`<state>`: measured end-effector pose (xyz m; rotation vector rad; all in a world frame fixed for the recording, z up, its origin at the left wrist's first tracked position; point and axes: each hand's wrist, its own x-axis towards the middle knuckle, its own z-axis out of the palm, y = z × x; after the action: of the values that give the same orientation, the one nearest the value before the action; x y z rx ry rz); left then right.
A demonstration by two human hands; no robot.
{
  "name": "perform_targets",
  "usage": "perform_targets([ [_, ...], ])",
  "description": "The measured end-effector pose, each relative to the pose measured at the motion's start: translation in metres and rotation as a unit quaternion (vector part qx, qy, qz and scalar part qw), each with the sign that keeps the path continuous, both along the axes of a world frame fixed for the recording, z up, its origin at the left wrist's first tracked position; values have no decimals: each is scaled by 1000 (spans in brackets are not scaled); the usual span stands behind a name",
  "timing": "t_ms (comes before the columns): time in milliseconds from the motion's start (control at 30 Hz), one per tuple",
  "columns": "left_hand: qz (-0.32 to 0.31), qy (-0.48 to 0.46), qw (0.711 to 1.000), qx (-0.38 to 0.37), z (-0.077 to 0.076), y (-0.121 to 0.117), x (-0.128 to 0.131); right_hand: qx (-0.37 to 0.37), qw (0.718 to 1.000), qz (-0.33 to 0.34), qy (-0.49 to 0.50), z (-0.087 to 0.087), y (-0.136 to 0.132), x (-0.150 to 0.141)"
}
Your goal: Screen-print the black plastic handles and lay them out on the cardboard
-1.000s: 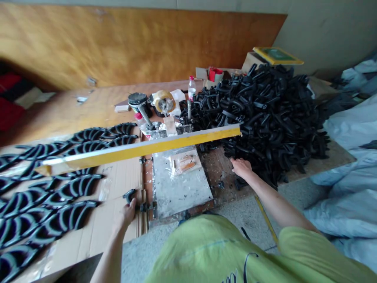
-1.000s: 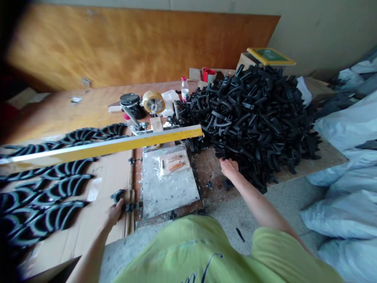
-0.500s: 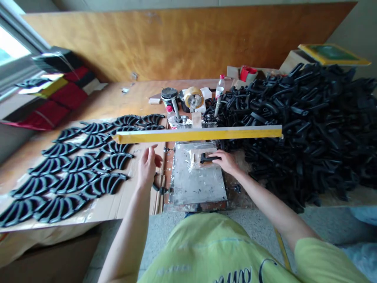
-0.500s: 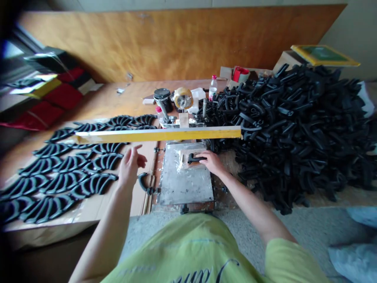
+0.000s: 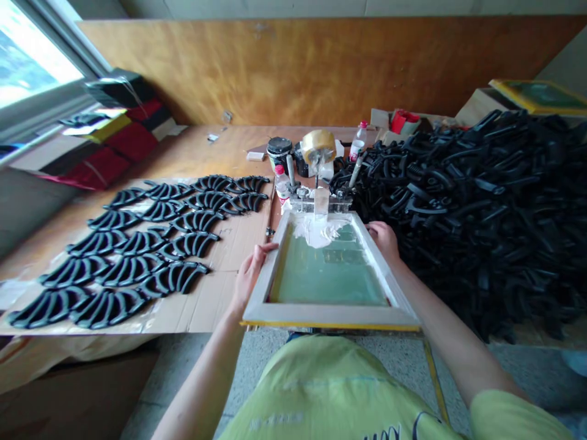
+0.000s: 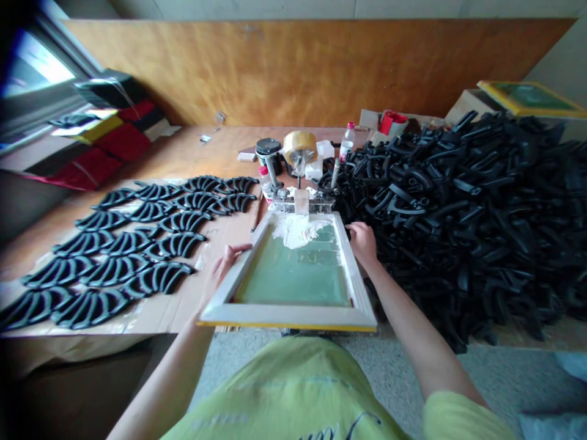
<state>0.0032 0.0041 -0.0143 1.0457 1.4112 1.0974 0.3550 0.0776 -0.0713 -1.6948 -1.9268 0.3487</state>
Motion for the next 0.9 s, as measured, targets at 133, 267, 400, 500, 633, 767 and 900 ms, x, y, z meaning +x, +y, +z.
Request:
perform_targets([
  [133,-29,-24,997,-73,-52,-19,-1,108,994,6,-12,24,39,-31],
  [267,-21,-16,996,-83,-90,-18,3,45,984,123,-118,31,64,-92],
  [400,-26,-12,996,-88,-103,-15,0,-12,966,174,-193,20,48,-110],
  [500,-28,-19,995,-89,-104,-16,-1,9,944,275,-184,15,20,-95],
  [633,-9,-17,996,-92,-98,-16,2,-8,913,380,-149,23,6,-78],
  [767,7,-20,995,-95,-90,-16,4,9,948,299,-112,21,10,-83],
  [900,-1,-33,994,-100,-88,-17,4,38,946,310,-89,7,0,-85],
])
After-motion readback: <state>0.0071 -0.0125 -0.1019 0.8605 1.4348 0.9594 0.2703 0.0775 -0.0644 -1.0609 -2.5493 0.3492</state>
